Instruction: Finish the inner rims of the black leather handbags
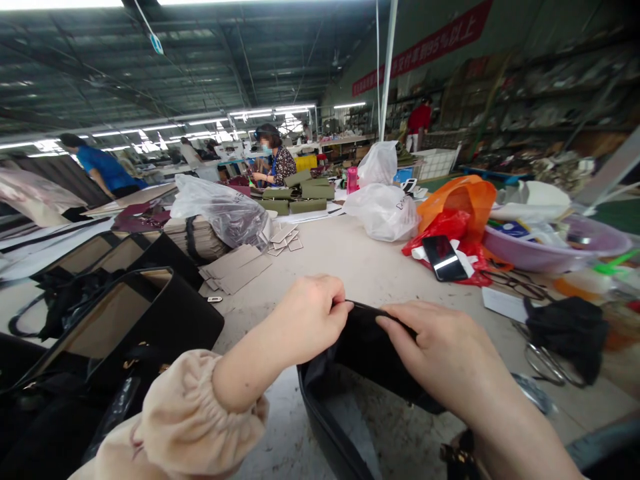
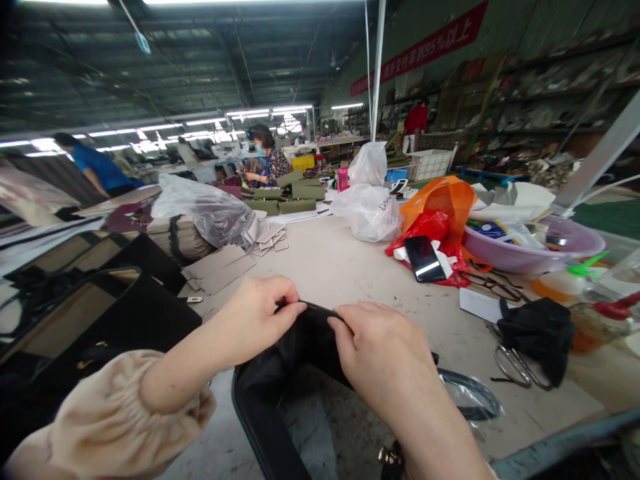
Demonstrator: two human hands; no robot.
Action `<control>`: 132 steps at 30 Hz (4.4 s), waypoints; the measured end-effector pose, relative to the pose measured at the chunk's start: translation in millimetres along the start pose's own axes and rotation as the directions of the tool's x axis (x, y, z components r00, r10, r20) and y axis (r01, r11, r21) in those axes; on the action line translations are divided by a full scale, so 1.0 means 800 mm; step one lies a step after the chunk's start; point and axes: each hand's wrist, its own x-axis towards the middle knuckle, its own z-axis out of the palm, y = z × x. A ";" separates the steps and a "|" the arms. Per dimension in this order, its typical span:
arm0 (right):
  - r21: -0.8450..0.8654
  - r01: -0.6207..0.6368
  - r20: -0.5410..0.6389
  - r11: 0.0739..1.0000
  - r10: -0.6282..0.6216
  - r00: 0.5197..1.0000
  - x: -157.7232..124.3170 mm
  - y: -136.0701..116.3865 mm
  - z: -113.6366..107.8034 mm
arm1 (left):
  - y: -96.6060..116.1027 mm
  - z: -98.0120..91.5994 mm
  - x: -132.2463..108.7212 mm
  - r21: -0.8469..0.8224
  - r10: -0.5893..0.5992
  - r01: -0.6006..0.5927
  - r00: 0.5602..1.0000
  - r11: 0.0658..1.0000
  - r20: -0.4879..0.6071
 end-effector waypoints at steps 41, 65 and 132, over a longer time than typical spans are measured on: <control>0.044 -0.037 0.152 0.998 0.030 0.988 -0.068 0.027 -0.055 | 0.034 0.001 -0.007 0.119 0.109 -0.107 0.994 0.987 -0.004; 0.402 0.092 0.248 0.911 -0.205 0.947 -0.121 0.012 -0.107 | 0.107 -0.065 -0.115 0.435 0.110 -0.166 0.982 0.885 0.152; -0.240 0.151 0.256 0.959 -0.087 0.963 -0.062 -0.108 -0.046 | 0.036 -0.026 -0.135 0.168 -0.062 0.077 0.993 0.983 -0.098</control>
